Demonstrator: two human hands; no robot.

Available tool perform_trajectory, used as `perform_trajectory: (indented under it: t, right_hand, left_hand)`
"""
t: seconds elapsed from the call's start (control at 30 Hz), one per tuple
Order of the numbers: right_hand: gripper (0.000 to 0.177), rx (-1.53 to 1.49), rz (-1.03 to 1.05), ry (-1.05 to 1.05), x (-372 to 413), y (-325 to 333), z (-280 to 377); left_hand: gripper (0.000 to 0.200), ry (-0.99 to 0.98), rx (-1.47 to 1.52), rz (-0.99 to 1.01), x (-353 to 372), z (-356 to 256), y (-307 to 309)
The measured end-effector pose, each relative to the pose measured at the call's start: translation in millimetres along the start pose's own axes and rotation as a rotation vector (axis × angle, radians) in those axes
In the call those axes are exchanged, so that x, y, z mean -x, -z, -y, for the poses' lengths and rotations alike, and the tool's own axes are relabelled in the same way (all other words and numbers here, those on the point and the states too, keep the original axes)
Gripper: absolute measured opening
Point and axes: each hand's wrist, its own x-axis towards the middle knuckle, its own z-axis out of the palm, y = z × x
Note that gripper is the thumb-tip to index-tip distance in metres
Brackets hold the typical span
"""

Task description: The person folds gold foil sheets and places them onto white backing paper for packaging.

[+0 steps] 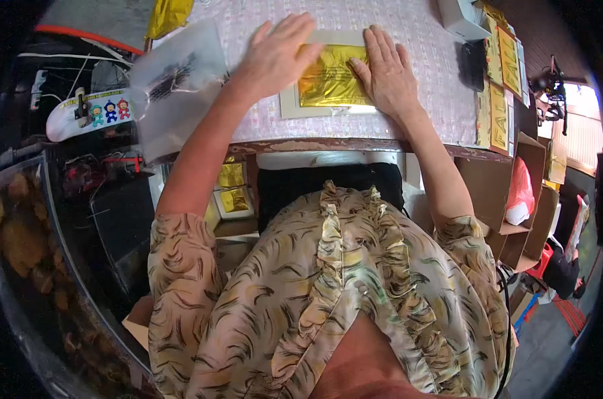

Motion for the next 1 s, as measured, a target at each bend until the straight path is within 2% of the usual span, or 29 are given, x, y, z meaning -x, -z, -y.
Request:
perform_trajectory:
  t: [0.03, 0.07, 0.17, 0.4, 0.47, 0.5, 0.63, 0.73, 0.9, 1.0]
  right_hand:
    - [0.069, -0.011, -0.022, 0.005, 0.5, -1.4, -0.4]
    - [0.069, -0.022, -0.046, 0.009, 1.1, -1.8, -0.9]
    - [0.069, -0.021, -0.063, 0.02, 0.8, -2.2, -1.9]
    - [0.068, -0.023, -0.079, 0.043, 3.6, -0.3, 0.1]
    - [0.069, 0.186, -0.071, -0.006, -1.8, 2.5, 11.3]
    - [0.069, 0.13, -0.169, 0.011, -4.9, -6.5, 21.0]
    - [0.072, 0.011, -0.098, 0.085, 0.0, -7.4, 21.6]
    - [0.069, -0.054, -0.04, 0.043, 3.5, 3.5, 12.3]
    - [0.07, 0.03, -0.026, 0.003, 9.1, 4.5, 0.1]
    - [0.07, 0.017, -0.055, 0.01, 10.5, 2.5, 1.1]
  left_hand:
    - [0.067, -0.069, -0.13, 0.017, 3.1, -9.2, -7.5]
    - [0.086, -0.028, -0.127, 0.117, 5.6, -9.2, -12.1]
    - [0.09, -0.073, -0.154, 0.071, 14.4, -5.2, -17.3]
    - [0.092, -0.082, -0.186, 0.106, 17.0, -9.8, -15.3]
    - [0.092, -0.08, -0.19, 0.101, 14.5, -8.9, -14.6]
    - [0.092, -0.079, -0.186, 0.103, 14.4, -9.4, -14.9]
    - [0.093, -0.08, -0.177, 0.105, 15.2, -11.5, -12.5]
    - [0.093, -0.058, -0.158, 0.107, 14.8, -11.3, -12.9]
    - [0.094, -0.031, -0.142, 0.097, 14.8, -12.1, -13.6]
    - [0.098, -0.071, -0.319, 0.121, 16.1, -15.9, -9.4]
